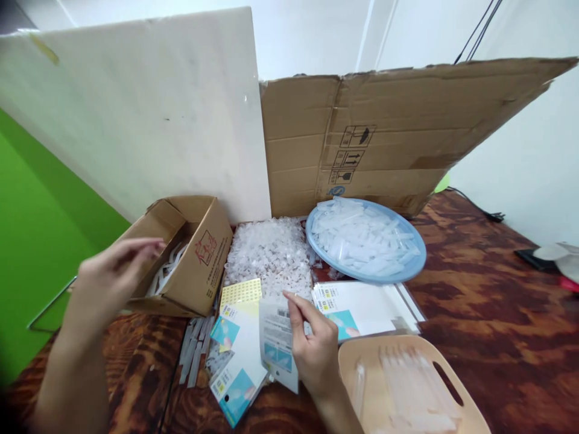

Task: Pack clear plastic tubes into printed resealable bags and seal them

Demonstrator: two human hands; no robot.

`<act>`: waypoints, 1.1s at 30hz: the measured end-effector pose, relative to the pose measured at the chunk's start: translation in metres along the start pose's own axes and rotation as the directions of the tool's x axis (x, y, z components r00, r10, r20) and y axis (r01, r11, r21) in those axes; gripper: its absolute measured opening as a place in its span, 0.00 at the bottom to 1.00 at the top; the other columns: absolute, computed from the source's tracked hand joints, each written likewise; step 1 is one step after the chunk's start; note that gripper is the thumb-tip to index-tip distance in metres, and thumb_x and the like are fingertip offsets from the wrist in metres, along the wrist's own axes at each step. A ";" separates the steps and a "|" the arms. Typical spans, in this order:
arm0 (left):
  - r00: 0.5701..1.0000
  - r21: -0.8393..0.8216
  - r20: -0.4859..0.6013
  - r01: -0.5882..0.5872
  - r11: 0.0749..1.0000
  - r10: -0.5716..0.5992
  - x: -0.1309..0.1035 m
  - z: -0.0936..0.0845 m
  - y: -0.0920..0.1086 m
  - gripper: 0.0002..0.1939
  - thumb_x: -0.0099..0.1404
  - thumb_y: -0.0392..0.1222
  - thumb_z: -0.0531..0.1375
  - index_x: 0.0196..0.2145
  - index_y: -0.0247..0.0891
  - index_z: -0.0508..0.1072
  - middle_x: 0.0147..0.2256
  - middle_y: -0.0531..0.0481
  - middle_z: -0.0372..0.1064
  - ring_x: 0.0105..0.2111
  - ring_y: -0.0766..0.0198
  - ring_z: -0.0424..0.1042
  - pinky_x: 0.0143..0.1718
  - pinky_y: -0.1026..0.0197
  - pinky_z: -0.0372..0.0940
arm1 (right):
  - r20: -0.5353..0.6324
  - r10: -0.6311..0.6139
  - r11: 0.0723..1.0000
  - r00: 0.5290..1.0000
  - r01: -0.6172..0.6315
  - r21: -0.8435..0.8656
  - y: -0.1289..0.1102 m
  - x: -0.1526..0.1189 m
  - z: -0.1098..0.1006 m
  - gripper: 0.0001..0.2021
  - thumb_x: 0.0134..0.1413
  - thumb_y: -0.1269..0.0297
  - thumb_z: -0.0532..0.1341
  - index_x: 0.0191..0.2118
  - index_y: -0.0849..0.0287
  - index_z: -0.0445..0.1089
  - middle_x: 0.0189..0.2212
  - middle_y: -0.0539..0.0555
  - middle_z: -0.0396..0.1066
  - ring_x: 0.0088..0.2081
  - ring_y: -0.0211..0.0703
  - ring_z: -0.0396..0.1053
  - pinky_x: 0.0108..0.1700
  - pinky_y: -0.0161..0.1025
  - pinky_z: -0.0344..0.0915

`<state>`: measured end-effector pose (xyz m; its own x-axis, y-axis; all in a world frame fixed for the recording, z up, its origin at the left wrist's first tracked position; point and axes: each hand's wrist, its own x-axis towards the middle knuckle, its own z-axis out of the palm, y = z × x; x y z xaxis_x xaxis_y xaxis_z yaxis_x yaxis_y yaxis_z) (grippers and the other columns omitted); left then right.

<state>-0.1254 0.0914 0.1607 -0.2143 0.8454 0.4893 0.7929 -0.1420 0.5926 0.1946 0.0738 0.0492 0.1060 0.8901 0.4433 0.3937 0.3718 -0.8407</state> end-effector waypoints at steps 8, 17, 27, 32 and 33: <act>0.857 -0.510 0.493 0.145 0.848 0.150 -0.129 0.121 0.048 0.41 0.66 0.42 0.64 0.71 0.47 0.49 0.70 0.42 0.49 0.69 0.49 0.52 0.67 0.46 0.55 | 0.097 -0.122 0.992 0.988 0.122 -0.002 -0.022 -0.009 0.032 0.14 0.65 0.66 0.60 0.54 0.55 0.75 0.49 0.58 0.78 0.46 0.52 0.78 0.47 0.44 0.74; 0.810 -0.695 0.542 0.582 0.422 -0.223 -0.111 0.138 0.023 0.18 0.69 0.53 0.60 0.50 0.38 0.71 0.48 0.44 0.75 0.47 0.55 0.74 0.49 0.58 0.68 | 0.123 0.095 0.981 0.988 -0.114 0.156 0.002 0.002 0.032 0.09 0.64 0.63 0.63 0.49 0.54 0.75 0.46 0.56 0.76 0.46 0.48 0.73 0.48 0.44 0.69; 0.885 -0.621 0.465 0.347 0.703 -0.025 -0.100 0.142 0.009 0.12 0.71 0.45 0.60 0.49 0.40 0.75 0.49 0.44 0.75 0.49 0.57 0.73 0.53 0.57 0.65 | 0.148 0.082 0.971 0.986 -0.112 0.212 0.012 0.014 0.030 0.03 0.60 0.63 0.67 0.38 0.53 0.79 0.35 0.52 0.79 0.38 0.45 0.75 0.42 0.40 0.68; 0.984 -0.537 0.150 -0.002 0.843 0.099 -0.102 0.139 0.011 0.08 0.68 0.36 0.63 0.44 0.43 0.78 0.43 0.47 0.76 0.47 0.59 0.73 0.52 0.57 0.65 | 0.051 -0.006 0.980 0.999 -0.005 0.197 0.014 0.008 0.025 0.05 0.59 0.69 0.67 0.36 0.52 0.81 0.35 0.52 0.80 0.38 0.46 0.76 0.43 0.40 0.70; 0.989 -0.515 0.105 -0.035 0.857 0.104 -0.105 0.137 0.011 0.08 0.67 0.35 0.64 0.43 0.43 0.79 0.41 0.48 0.76 0.44 0.60 0.74 0.48 0.60 0.66 | 0.044 -0.019 0.981 0.999 0.010 0.194 0.015 0.006 0.024 0.06 0.59 0.70 0.67 0.37 0.52 0.81 0.34 0.52 0.80 0.38 0.45 0.76 0.42 0.40 0.70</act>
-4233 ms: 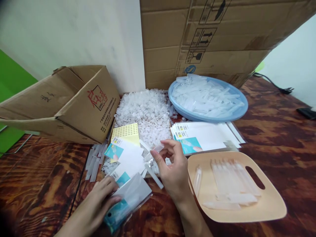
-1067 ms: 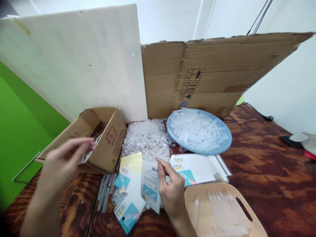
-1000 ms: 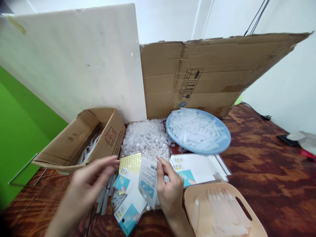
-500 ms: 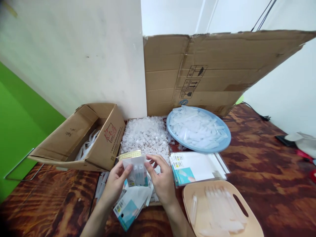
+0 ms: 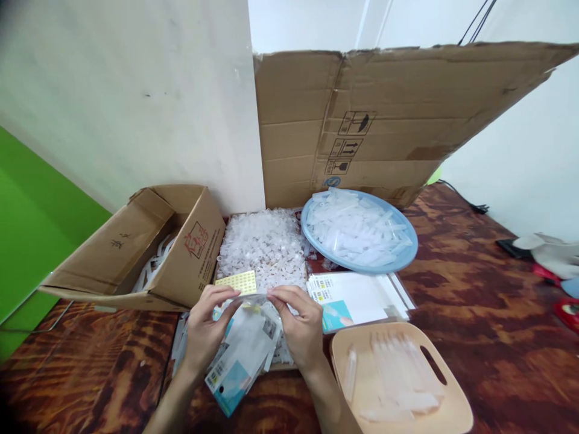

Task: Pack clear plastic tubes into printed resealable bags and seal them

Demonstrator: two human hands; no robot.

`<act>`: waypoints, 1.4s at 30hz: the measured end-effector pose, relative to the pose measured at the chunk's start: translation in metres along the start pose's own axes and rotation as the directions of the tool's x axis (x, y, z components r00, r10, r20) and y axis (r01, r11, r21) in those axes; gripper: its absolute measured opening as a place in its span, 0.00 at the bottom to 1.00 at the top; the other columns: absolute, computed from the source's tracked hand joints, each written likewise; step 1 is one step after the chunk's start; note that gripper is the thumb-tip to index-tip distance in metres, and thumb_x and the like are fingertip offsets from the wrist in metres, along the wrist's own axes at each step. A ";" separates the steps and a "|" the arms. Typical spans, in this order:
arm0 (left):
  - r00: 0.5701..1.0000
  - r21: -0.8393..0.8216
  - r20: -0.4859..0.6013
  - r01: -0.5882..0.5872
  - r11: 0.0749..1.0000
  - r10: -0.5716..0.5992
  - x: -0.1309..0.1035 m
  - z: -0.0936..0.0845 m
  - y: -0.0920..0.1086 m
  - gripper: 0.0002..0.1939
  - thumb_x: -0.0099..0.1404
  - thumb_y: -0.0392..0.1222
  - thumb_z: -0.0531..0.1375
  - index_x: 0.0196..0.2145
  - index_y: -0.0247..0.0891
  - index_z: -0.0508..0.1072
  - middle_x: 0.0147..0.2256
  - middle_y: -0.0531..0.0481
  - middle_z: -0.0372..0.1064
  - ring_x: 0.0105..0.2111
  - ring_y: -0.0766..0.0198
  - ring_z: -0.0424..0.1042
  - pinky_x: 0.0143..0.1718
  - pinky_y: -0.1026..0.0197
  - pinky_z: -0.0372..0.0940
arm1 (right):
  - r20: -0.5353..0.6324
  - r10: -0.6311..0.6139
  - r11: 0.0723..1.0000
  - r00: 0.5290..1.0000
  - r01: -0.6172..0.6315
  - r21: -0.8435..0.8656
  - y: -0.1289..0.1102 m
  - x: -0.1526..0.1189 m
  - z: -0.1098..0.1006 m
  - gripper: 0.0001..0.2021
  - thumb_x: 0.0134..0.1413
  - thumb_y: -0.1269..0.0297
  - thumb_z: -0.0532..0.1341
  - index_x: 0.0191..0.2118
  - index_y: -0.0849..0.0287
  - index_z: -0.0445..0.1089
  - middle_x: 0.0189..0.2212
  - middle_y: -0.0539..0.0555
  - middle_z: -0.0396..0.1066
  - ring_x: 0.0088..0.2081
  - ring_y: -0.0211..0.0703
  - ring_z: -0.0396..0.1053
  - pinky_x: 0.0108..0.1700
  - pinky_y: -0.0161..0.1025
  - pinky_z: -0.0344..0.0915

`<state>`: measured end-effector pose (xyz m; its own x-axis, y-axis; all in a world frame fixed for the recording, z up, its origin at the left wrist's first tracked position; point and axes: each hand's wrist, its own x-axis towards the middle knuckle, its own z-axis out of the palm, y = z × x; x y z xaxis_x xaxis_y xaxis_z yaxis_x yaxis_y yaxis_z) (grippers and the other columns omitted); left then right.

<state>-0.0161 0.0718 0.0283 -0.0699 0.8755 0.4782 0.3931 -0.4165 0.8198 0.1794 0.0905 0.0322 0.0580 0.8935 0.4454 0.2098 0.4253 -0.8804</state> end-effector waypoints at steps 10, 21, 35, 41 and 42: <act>0.999 -0.106 0.042 -0.018 0.994 0.022 -0.050 -0.018 -0.003 0.13 0.64 0.27 0.64 0.41 0.43 0.81 0.38 0.48 0.80 0.38 0.60 0.79 0.40 0.61 0.73 | 0.126 0.012 0.997 0.992 -0.021 0.073 0.009 -0.044 -0.018 0.11 0.57 0.75 0.68 0.39 0.49 0.82 0.35 0.51 0.81 0.37 0.44 0.78 0.40 0.37 0.74; 0.737 -0.163 0.064 0.673 0.721 -0.673 -0.123 -0.020 0.005 0.09 0.57 0.47 0.71 0.29 0.38 0.84 0.44 0.39 0.76 0.46 0.51 0.76 0.45 0.59 0.73 | 0.313 0.458 0.838 0.832 -0.522 0.161 0.008 -0.107 -0.024 0.03 0.56 0.66 0.69 0.31 0.56 0.80 0.29 0.52 0.72 0.26 0.41 0.74 0.29 0.36 0.71; 0.425 -0.257 0.247 0.895 0.364 -0.871 -0.148 -0.013 0.013 0.14 0.48 0.48 0.74 0.25 0.34 0.82 0.29 0.44 0.80 0.30 0.57 0.78 0.34 0.63 0.73 | 0.229 0.747 0.566 0.624 -0.778 0.272 0.016 -0.155 -0.028 0.12 0.44 0.58 0.76 0.24 0.60 0.76 0.24 0.52 0.76 0.22 0.44 0.76 0.28 0.36 0.72; 0.403 -0.322 0.297 0.896 0.306 -0.866 -0.158 -0.001 0.015 0.17 0.56 0.52 0.71 0.29 0.34 0.79 0.29 0.45 0.79 0.31 0.56 0.80 0.36 0.61 0.73 | 0.152 0.773 0.596 0.616 -0.787 0.160 0.016 -0.170 -0.029 0.12 0.53 0.56 0.71 0.31 0.59 0.73 0.22 0.54 0.78 0.25 0.47 0.77 0.32 0.39 0.71; 0.408 -0.318 0.289 0.894 0.315 -0.866 -0.160 0.001 0.015 0.17 0.56 0.52 0.70 0.29 0.34 0.78 0.29 0.45 0.79 0.31 0.57 0.80 0.37 0.61 0.73 | 0.152 0.777 0.593 0.612 -0.791 0.152 0.016 -0.172 -0.030 0.12 0.54 0.56 0.70 0.31 0.59 0.72 0.23 0.55 0.78 0.27 0.48 0.78 0.33 0.39 0.71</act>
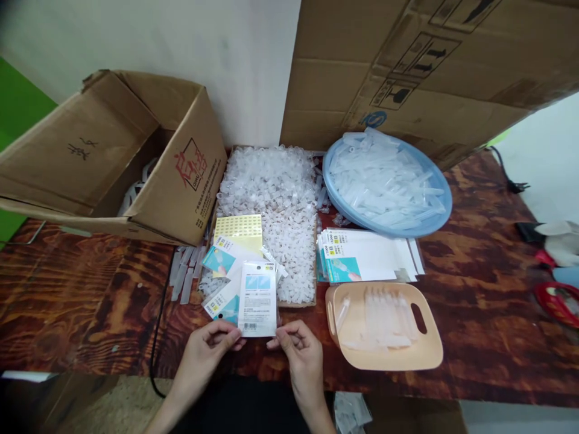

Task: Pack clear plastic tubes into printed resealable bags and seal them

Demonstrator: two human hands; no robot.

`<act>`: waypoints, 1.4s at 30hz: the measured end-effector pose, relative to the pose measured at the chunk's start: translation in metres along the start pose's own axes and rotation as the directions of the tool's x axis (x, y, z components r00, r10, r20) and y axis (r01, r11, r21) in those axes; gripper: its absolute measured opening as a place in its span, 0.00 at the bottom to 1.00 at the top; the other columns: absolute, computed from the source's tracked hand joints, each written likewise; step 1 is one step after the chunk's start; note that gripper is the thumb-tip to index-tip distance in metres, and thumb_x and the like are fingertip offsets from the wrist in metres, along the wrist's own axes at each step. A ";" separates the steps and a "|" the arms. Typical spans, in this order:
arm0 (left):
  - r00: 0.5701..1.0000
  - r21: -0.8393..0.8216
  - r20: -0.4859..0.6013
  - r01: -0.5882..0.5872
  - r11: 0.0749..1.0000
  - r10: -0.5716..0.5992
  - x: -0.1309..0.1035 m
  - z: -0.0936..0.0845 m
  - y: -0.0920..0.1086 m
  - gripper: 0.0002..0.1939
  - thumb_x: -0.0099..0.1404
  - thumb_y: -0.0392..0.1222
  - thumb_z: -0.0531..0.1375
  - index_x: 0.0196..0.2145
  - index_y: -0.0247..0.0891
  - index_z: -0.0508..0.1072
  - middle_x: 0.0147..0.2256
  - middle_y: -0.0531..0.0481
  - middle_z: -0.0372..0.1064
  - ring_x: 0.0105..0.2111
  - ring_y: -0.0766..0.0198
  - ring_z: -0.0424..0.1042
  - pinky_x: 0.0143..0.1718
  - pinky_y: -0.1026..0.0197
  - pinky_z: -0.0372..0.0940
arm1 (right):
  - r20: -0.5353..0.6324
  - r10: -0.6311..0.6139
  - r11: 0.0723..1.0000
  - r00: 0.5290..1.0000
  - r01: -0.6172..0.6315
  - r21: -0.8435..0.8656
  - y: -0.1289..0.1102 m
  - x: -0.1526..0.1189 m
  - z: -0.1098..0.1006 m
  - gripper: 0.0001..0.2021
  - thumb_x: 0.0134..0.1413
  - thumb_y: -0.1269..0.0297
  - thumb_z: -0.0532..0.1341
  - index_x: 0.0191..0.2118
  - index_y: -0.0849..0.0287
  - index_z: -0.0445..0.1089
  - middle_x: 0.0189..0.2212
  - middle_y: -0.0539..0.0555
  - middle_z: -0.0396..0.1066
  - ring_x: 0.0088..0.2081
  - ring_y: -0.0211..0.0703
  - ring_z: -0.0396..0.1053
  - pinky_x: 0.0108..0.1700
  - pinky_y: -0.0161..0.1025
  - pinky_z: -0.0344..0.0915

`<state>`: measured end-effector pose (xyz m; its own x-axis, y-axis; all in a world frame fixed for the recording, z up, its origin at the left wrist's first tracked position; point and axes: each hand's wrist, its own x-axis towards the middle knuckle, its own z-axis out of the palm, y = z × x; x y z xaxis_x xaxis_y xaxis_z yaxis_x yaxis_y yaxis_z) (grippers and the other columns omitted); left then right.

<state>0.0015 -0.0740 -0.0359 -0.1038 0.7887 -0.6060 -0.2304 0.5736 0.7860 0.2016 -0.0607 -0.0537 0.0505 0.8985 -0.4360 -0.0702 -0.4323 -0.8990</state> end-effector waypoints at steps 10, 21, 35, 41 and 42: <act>1.000 0.033 -0.016 -0.023 0.999 0.024 -0.004 0.003 -0.007 0.15 0.62 0.51 0.67 0.32 0.34 0.77 0.30 0.45 0.79 0.32 0.58 0.79 0.38 0.61 0.72 | 0.008 0.013 0.997 1.000 -0.012 -0.074 -0.002 -0.002 0.003 0.12 0.58 0.55 0.67 0.32 0.58 0.70 0.25 0.53 0.78 0.30 0.46 0.77 0.38 0.39 0.68; 0.997 0.077 -0.079 -0.020 0.997 0.026 -0.002 0.008 -0.010 0.16 0.63 0.52 0.66 0.32 0.35 0.75 0.30 0.45 0.78 0.31 0.55 0.80 0.35 0.61 0.73 | -0.028 -0.084 0.978 0.996 0.077 -0.194 -0.004 -0.002 0.010 0.13 0.61 0.53 0.64 0.33 0.57 0.68 0.23 0.51 0.76 0.27 0.45 0.75 0.34 0.37 0.68; 0.915 0.510 -0.100 -0.291 0.810 0.391 0.001 0.012 -0.004 0.19 0.68 0.45 0.59 0.20 0.39 0.65 0.21 0.55 0.61 0.21 0.68 0.64 0.26 0.67 0.59 | -0.049 -0.169 0.914 0.984 0.138 -0.381 0.008 0.005 0.018 0.19 0.64 0.52 0.60 0.25 0.55 0.61 0.15 0.44 0.61 0.16 0.36 0.62 0.21 0.32 0.59; 0.939 0.480 -0.096 -0.247 0.842 0.331 0.001 0.011 -0.007 0.21 0.68 0.47 0.59 0.19 0.38 0.65 0.20 0.55 0.61 0.22 0.68 0.63 0.25 0.67 0.58 | -0.072 -0.149 0.901 0.986 0.105 -0.421 0.001 0.012 0.021 0.23 0.64 0.49 0.58 0.21 0.54 0.56 0.13 0.42 0.55 0.14 0.33 0.54 0.17 0.32 0.51; 0.957 0.427 -0.095 -0.211 0.879 0.275 0.002 0.011 -0.009 0.20 0.68 0.48 0.59 0.20 0.38 0.66 0.21 0.54 0.63 0.23 0.67 0.65 0.26 0.67 0.61 | -0.081 -0.137 0.907 0.987 0.092 -0.412 0.000 0.014 0.022 0.23 0.64 0.49 0.58 0.21 0.54 0.56 0.12 0.42 0.55 0.14 0.33 0.54 0.17 0.32 0.51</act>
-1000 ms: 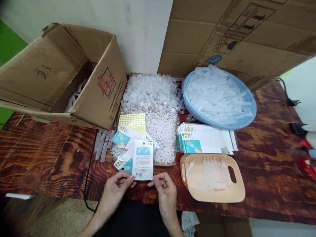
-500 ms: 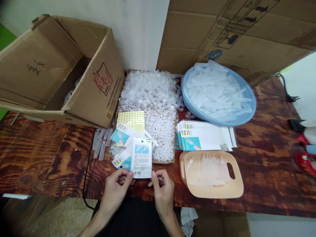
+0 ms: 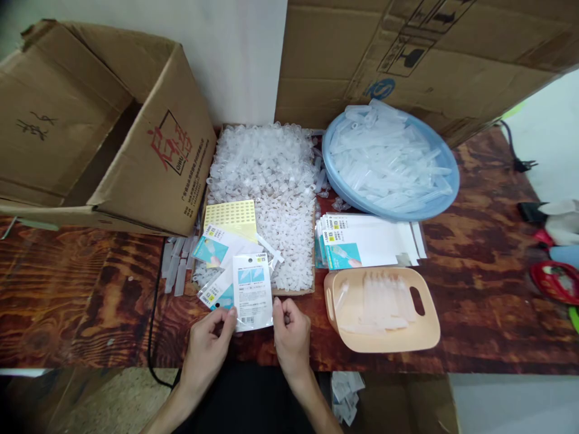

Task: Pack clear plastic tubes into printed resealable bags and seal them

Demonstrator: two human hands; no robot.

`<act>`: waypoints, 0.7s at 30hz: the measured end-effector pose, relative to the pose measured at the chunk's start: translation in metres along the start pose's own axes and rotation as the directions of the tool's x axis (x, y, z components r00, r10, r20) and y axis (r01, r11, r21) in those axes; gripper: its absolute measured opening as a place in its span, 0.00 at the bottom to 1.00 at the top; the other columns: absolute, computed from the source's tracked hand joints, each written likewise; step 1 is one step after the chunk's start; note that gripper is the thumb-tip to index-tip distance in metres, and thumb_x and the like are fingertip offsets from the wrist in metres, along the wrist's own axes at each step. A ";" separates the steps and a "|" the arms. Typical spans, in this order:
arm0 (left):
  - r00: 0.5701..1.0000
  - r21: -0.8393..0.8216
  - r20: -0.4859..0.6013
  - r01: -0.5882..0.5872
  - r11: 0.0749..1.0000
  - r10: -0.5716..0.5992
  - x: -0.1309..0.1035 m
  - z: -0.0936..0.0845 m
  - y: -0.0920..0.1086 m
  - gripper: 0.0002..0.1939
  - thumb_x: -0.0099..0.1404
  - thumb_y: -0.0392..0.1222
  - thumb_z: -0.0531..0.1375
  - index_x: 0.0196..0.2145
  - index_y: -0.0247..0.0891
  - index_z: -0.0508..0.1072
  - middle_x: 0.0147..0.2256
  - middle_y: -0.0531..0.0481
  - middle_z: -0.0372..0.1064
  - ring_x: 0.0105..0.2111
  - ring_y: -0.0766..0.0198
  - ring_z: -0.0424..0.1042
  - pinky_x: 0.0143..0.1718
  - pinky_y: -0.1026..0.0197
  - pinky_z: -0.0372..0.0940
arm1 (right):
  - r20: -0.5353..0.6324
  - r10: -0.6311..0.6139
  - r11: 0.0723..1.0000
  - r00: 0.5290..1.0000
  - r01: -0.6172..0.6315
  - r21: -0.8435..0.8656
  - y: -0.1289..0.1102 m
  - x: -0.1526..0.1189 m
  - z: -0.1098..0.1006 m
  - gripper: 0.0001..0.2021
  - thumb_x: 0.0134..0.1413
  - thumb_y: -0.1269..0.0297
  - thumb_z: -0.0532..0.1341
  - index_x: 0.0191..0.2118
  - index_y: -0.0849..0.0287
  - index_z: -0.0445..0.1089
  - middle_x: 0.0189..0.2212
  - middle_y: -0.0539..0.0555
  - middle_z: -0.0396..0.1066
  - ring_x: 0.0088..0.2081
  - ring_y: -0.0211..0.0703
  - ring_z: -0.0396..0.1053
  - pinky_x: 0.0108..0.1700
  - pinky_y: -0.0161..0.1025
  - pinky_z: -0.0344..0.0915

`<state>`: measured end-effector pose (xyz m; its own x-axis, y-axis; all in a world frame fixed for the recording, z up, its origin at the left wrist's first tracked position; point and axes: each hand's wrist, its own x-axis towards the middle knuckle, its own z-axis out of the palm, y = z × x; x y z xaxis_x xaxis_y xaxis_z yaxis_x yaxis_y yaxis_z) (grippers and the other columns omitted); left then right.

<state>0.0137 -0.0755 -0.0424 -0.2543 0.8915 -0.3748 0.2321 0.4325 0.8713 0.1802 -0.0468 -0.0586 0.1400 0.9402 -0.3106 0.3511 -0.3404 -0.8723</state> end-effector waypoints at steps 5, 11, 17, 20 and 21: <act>0.957 -0.395 0.149 0.289 0.872 -0.250 0.004 0.000 -0.005 0.18 0.58 0.53 0.69 0.35 0.38 0.71 0.28 0.52 0.73 0.28 0.61 0.75 0.31 0.60 0.74 | 0.017 0.062 0.994 0.998 -0.063 0.084 -0.002 0.001 0.000 0.24 0.63 0.48 0.59 0.20 0.55 0.58 0.12 0.43 0.57 0.13 0.33 0.57 0.16 0.31 0.51; 0.931 -0.480 0.272 0.351 0.804 -0.244 0.011 -0.015 0.012 0.17 0.56 0.48 0.72 0.36 0.32 0.77 0.28 0.49 0.74 0.22 0.71 0.67 0.20 0.71 0.64 | -0.039 0.080 0.852 0.996 -0.048 0.522 -0.008 0.002 -0.014 0.18 0.65 0.49 0.59 0.32 0.59 0.70 0.25 0.50 0.70 0.19 0.34 0.66 0.23 0.32 0.63; 0.904 -0.522 0.388 0.378 0.765 -0.182 0.014 -0.024 0.021 0.16 0.56 0.47 0.72 0.35 0.32 0.78 0.30 0.48 0.72 0.21 0.74 0.59 0.15 0.74 0.52 | 0.385 -0.003 0.805 0.923 -0.226 0.549 -0.031 0.010 -0.027 0.14 0.58 0.51 0.65 0.38 0.58 0.71 0.25 0.49 0.69 0.22 0.38 0.67 0.22 0.34 0.66; 0.899 -0.491 0.404 0.369 0.789 -0.169 0.017 -0.027 0.022 0.15 0.57 0.47 0.72 0.36 0.32 0.78 0.29 0.49 0.71 0.21 0.75 0.58 0.15 0.74 0.50 | 0.394 0.016 0.798 0.919 -0.249 0.548 -0.037 0.014 -0.026 0.15 0.50 0.55 0.71 0.31 0.58 0.68 0.22 0.47 0.68 0.19 0.34 0.62 0.17 0.29 0.59; 0.900 -0.485 0.403 0.362 0.796 -0.164 0.018 -0.028 0.023 0.15 0.57 0.47 0.72 0.35 0.32 0.78 0.28 0.50 0.71 0.20 0.76 0.57 0.15 0.75 0.50 | 0.369 0.030 0.788 0.929 -0.249 0.563 -0.038 0.014 -0.025 0.16 0.48 0.56 0.73 0.28 0.58 0.67 0.21 0.46 0.66 0.17 0.31 0.59 0.16 0.27 0.54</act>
<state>-0.0113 -0.0538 -0.0205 0.1108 0.7859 -0.6083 -0.3625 0.6019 0.7116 0.1921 -0.0204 -0.0200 -0.2012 0.8681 -0.4538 -0.2799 -0.4949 -0.8226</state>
